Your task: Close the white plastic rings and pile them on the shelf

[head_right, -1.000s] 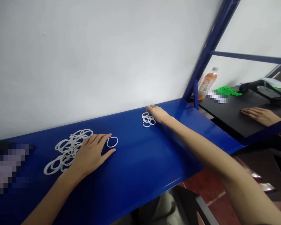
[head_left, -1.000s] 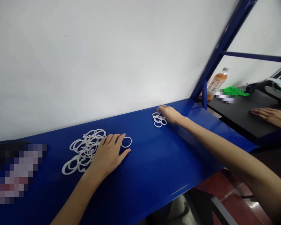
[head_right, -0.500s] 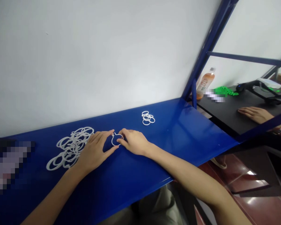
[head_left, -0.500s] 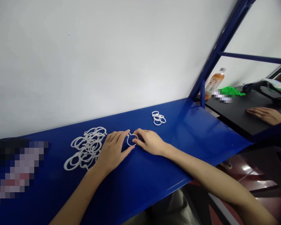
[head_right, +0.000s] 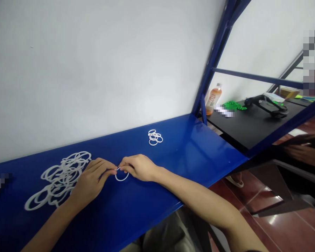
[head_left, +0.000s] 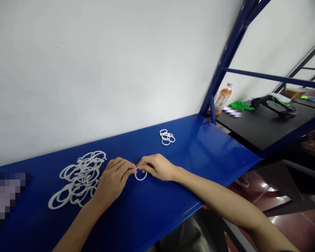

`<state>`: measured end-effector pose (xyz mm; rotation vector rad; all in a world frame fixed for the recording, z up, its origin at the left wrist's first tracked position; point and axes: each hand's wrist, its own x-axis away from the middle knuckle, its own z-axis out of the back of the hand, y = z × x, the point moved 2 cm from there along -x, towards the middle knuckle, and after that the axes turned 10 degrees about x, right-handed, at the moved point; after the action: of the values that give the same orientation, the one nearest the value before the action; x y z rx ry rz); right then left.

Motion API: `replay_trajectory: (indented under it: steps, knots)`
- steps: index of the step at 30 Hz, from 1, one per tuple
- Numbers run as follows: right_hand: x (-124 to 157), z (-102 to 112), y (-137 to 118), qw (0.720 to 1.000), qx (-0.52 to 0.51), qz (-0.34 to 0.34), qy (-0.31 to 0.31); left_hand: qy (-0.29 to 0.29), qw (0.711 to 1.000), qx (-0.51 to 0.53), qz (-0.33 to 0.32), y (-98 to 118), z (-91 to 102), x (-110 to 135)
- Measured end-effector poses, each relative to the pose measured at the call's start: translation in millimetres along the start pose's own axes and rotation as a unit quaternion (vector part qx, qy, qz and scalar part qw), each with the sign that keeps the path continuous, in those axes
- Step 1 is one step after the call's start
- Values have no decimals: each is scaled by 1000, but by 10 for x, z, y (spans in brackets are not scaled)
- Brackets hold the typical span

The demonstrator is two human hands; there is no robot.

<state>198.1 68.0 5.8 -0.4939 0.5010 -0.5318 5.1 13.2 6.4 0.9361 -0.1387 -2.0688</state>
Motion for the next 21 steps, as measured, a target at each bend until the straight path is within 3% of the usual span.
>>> replay_trajectory:
  steps: [6,12,21]
  knots:
    - [9,39,-57,998,-16,56,3,25,999,15,-23,36,14,27]
    - [47,64,-71,996,-8,86,-33,-9,1000,20,-1,8,-35,60]
    - [-13,69,-83,1000,6,12,16,15,999,-31,-9,40,0,30]
